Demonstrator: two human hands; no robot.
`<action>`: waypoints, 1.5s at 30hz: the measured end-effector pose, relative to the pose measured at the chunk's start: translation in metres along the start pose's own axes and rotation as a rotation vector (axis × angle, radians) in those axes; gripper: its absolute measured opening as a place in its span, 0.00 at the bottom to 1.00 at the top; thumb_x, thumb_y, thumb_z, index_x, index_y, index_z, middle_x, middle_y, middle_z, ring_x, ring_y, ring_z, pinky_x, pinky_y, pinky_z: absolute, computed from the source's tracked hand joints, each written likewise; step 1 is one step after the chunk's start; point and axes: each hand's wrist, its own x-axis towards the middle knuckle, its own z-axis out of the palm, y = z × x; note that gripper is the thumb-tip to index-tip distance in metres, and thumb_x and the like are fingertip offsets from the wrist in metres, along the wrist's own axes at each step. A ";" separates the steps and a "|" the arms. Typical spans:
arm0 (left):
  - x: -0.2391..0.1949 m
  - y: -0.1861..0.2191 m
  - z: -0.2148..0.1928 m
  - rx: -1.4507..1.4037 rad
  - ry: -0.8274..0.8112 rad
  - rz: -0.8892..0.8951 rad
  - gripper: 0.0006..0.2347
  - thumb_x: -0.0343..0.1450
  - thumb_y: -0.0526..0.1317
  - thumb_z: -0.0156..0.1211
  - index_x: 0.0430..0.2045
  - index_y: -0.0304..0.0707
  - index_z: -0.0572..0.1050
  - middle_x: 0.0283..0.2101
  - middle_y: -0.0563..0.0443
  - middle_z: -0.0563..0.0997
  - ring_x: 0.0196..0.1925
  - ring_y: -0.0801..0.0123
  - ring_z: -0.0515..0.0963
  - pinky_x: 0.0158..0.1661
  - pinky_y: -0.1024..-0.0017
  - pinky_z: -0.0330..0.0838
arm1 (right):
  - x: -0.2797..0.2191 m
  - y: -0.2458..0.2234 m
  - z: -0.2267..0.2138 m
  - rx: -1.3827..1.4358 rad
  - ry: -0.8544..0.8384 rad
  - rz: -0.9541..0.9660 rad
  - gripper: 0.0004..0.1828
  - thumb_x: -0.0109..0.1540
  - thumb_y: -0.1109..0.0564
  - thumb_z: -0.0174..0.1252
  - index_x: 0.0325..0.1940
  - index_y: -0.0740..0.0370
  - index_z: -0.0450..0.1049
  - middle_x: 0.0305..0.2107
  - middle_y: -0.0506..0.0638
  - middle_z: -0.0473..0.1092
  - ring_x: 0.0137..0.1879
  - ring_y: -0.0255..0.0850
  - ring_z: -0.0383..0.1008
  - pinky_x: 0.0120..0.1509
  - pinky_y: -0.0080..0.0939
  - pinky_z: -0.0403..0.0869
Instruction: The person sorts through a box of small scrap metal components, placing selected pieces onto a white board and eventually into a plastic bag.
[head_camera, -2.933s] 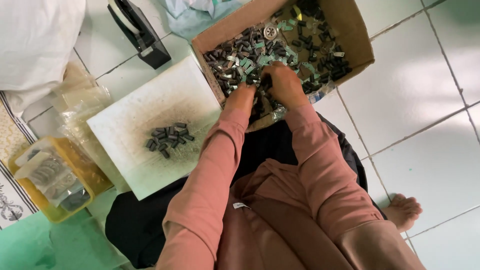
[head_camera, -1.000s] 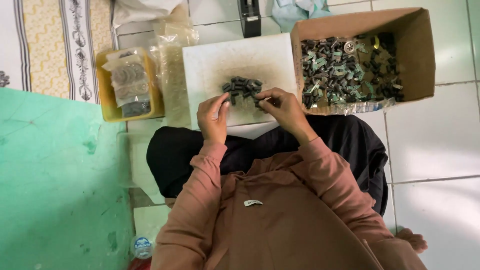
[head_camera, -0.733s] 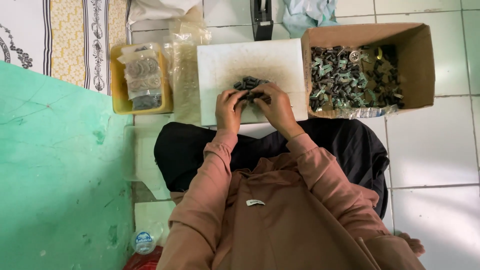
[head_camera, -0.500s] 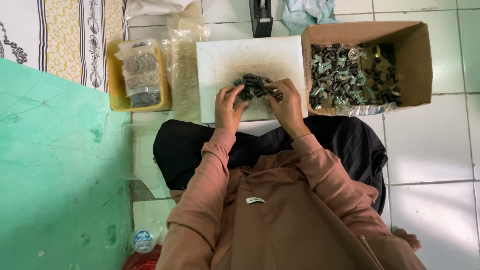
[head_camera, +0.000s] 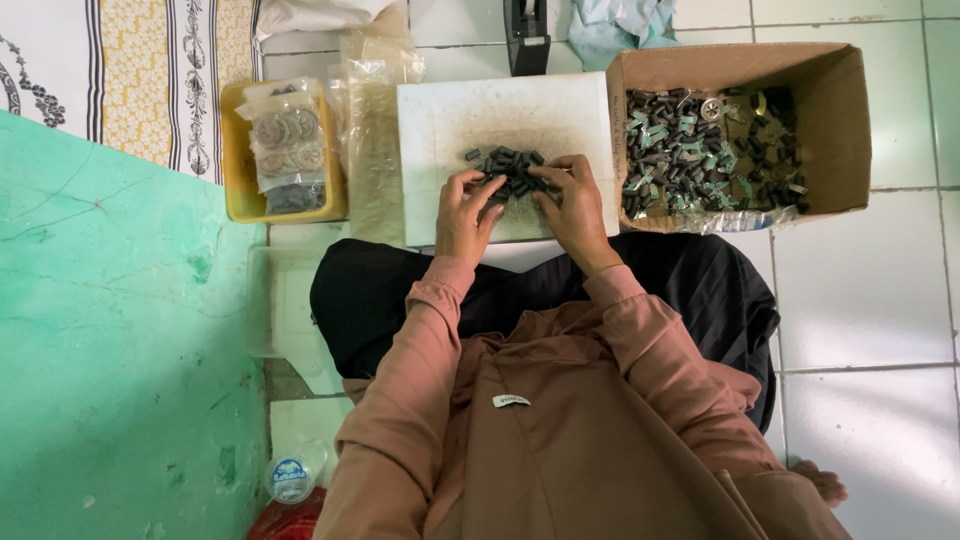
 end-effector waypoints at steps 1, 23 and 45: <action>-0.001 -0.003 0.002 0.001 -0.002 0.000 0.14 0.78 0.38 0.60 0.59 0.52 0.73 0.56 0.53 0.64 0.57 0.53 0.71 0.52 0.55 0.81 | -0.001 0.003 0.001 0.001 0.001 0.001 0.18 0.63 0.68 0.65 0.57 0.65 0.78 0.48 0.61 0.64 0.50 0.63 0.76 0.47 0.56 0.81; 0.040 -0.038 0.004 0.037 0.059 0.095 0.18 0.81 0.49 0.46 0.68 0.55 0.63 0.60 0.56 0.64 0.63 0.57 0.67 0.59 0.56 0.70 | 0.060 0.032 0.037 -0.176 -0.119 -0.224 0.11 0.70 0.55 0.57 0.56 0.49 0.78 0.51 0.43 0.72 0.66 0.49 0.65 0.62 0.52 0.69; 0.031 -0.033 0.004 0.295 -0.096 0.117 0.26 0.79 0.62 0.49 0.72 0.65 0.58 0.66 0.67 0.63 0.66 0.68 0.58 0.58 0.62 0.69 | 0.063 0.023 0.001 0.011 -0.185 -0.104 0.15 0.68 0.64 0.59 0.59 0.61 0.77 0.42 0.54 0.75 0.54 0.53 0.68 0.59 0.55 0.74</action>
